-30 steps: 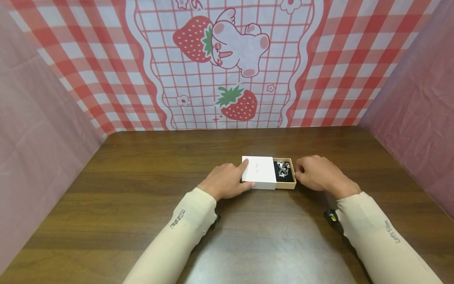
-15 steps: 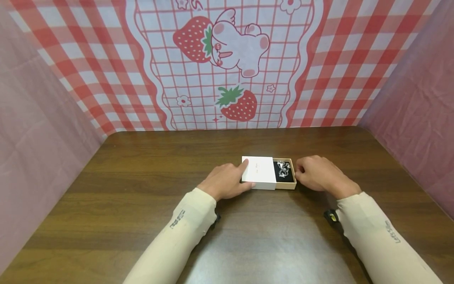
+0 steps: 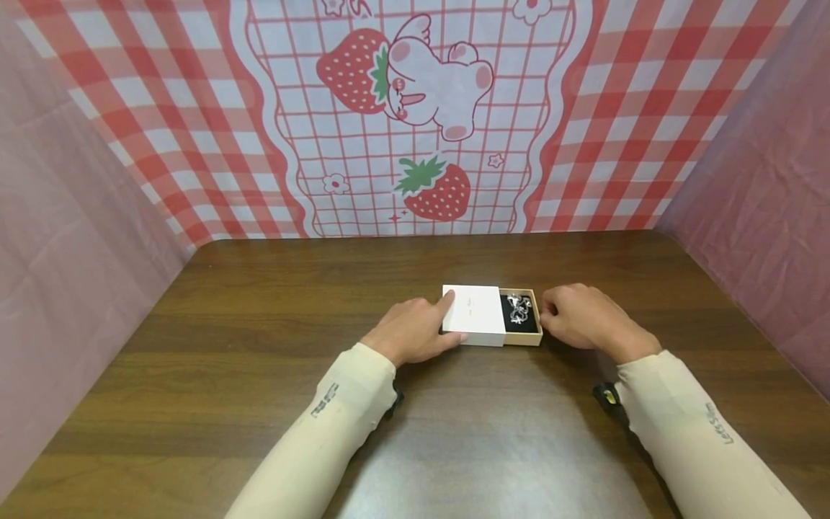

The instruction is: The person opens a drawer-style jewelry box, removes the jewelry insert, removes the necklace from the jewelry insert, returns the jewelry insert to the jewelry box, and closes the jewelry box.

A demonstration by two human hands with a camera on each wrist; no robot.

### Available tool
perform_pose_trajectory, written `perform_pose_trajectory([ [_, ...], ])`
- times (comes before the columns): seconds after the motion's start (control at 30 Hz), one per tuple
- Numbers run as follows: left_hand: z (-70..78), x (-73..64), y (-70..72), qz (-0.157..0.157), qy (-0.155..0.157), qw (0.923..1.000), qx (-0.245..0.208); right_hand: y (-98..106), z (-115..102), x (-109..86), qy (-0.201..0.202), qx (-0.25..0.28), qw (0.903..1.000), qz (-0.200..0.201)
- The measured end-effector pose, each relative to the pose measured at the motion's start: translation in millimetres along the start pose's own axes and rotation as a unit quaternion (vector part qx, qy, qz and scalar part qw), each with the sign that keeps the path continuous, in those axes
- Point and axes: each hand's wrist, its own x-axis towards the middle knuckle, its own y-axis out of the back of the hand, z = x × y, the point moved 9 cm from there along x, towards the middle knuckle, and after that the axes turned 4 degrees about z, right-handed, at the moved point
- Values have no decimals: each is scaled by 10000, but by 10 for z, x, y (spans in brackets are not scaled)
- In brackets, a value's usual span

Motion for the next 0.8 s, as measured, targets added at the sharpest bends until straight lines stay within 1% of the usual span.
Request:
perform_pose_trajectory([
  [0.5, 1, 0, 10, 53, -42, 10000, 17, -7, 11, 3, 13, -29, 10000, -3],
  [0.8, -5, 6, 2, 5, -6, 10000, -19, -6, 28, 7, -51, -48, 10000, -39],
])
